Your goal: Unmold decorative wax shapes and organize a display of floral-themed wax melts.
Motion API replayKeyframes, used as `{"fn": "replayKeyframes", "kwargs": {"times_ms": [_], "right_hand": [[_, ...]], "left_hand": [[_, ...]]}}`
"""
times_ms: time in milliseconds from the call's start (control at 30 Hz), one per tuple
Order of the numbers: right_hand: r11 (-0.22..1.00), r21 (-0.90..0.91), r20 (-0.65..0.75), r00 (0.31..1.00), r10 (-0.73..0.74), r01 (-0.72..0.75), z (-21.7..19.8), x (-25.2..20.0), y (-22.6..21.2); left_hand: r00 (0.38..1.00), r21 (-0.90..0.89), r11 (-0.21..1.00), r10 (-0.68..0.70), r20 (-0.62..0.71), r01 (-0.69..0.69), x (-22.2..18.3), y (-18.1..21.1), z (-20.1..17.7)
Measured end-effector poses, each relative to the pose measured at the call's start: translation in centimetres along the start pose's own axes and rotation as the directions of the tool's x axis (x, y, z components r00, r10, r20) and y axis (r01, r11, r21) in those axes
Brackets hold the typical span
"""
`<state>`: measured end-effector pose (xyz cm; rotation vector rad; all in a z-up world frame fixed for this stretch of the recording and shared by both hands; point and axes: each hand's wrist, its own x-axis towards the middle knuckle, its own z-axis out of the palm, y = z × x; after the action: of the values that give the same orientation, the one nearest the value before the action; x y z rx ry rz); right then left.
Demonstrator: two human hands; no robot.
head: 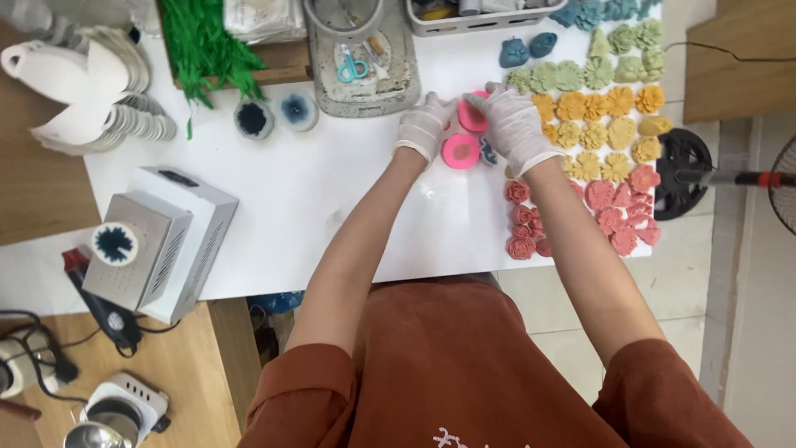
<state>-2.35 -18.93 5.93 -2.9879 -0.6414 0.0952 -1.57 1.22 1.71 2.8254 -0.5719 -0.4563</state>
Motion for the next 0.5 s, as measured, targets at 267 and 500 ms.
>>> {"fn": "replayKeyframes", "kwargs": {"times_ms": [267,500], "right_hand": [[0.984,0.175,0.317,0.948,-0.039,-0.018,-1.6,3.9,-0.2],[0.993,0.071,0.392,0.918,0.056,-0.091,-2.6,5.7,-2.0]], "left_hand": [[0.914,-0.441,0.868,-0.348,-0.209,0.230,-11.7,-3.4,-5.9],[0.512,-0.477,0.470,-0.857,-0.047,0.743,-20.1,-17.4,-5.4]]}}
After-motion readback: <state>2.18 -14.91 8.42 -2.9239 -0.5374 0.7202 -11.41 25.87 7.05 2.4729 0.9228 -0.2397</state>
